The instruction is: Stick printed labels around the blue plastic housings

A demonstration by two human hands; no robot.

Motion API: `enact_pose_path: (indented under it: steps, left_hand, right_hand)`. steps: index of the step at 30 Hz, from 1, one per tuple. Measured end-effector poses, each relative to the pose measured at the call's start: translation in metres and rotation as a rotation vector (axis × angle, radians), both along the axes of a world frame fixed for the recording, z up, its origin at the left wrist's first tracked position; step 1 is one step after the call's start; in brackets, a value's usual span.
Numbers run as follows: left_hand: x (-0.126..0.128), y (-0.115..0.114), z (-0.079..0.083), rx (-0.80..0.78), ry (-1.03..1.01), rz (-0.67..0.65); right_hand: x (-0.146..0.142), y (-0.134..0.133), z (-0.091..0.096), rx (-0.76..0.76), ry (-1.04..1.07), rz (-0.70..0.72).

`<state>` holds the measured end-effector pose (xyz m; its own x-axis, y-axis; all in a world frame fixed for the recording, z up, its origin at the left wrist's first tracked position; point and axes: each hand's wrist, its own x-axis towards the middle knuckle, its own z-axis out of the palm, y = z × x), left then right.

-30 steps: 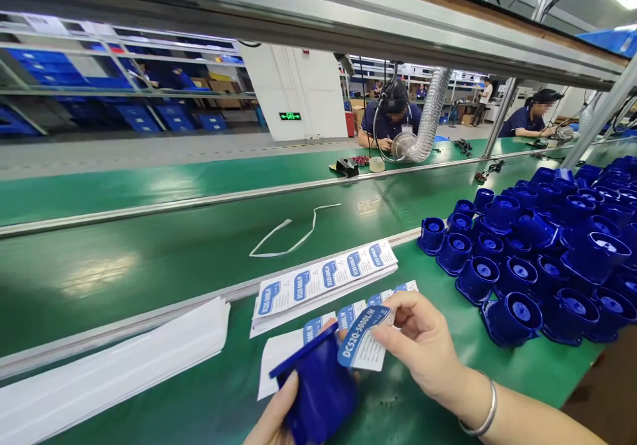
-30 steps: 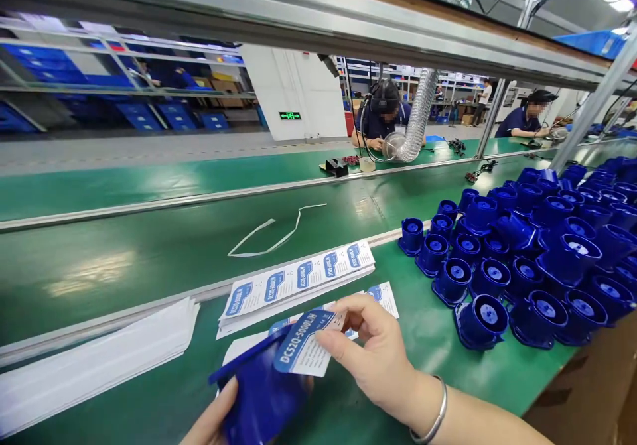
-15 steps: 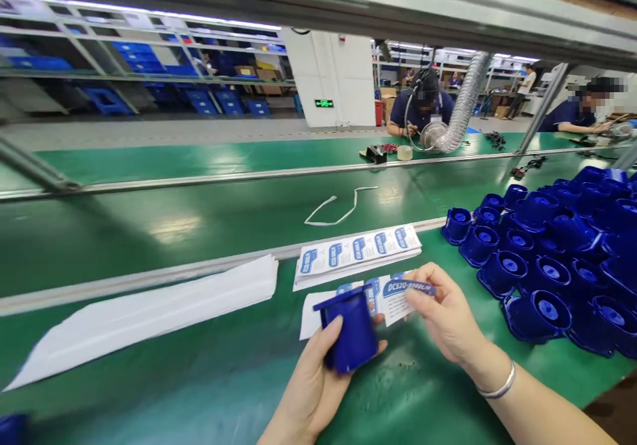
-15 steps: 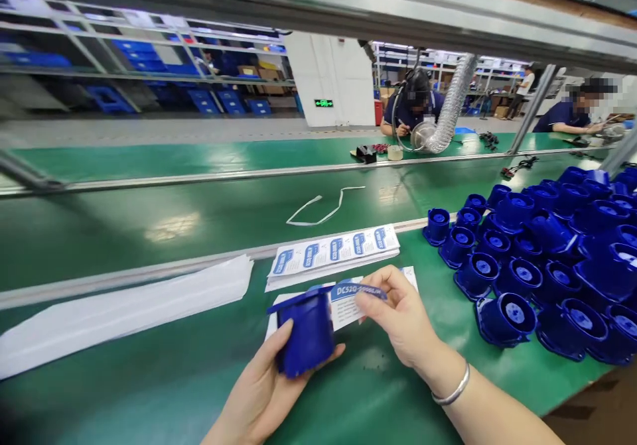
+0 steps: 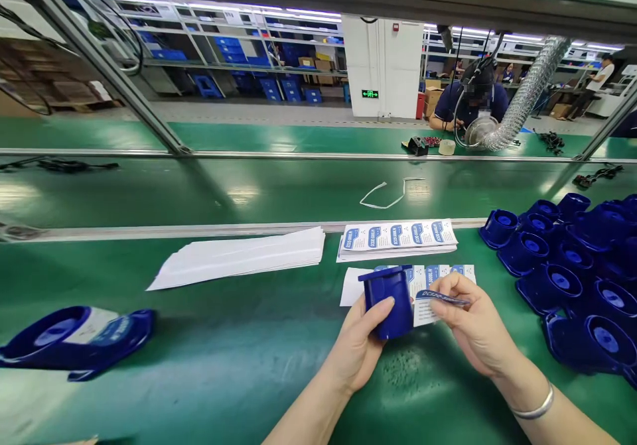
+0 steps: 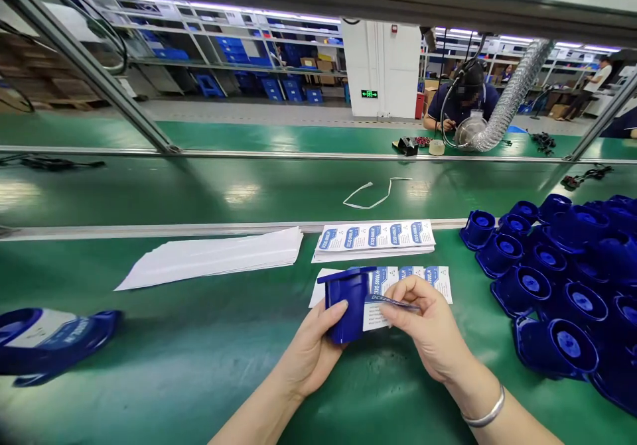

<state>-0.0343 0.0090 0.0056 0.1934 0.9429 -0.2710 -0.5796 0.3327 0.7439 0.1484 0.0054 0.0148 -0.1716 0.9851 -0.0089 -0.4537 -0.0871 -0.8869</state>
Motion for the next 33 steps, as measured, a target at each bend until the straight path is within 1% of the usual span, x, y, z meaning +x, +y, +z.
enact_pose_path:
  steps: [2, 5, 12, 15, 17, 20, 24, 29, 33]
  left_hand:
    - [0.002, -0.001, 0.0, 0.037, 0.01, -0.005]
    - [0.005, -0.001, 0.001, 0.079, 0.035, -0.012]
    - [0.004, 0.0, -0.004, 0.102, 0.076, -0.045]
    - [0.004, -0.001, -0.003, 0.109, 0.067, -0.069]
    - [0.003, -0.001, -0.001, 0.144, 0.073, -0.085]
    - [0.003, 0.0, 0.0, 0.242, 0.123, -0.108]
    - [0.001, 0.001, -0.006, 0.32, 0.195, -0.134]
    - [0.003, -0.001, -0.018, 0.32, 0.246, -0.154]
    - [0.006, -0.003, -0.023, 0.245, 0.249, -0.133]
  right_hand:
    - [-0.001, -0.002, 0.001, 0.016, -0.002, 0.03]
    - [-0.002, -0.004, 0.002, -0.011, -0.023, 0.062]
    - [-0.002, -0.008, -0.002, -0.079, -0.066, 0.059]
    - [-0.001, -0.008, -0.003, -0.107, -0.05, 0.049]
    - [-0.001, -0.008, -0.003, -0.117, -0.031, 0.042]
    - [-0.002, -0.007, -0.003, -0.121, -0.007, 0.031]
    - [-0.005, -0.008, -0.003, -0.163, -0.001, 0.009]
    - [-0.007, -0.008, -0.007, -0.205, -0.01, -0.031]
    - [-0.01, -0.008, -0.008, -0.233, 0.001, -0.07]
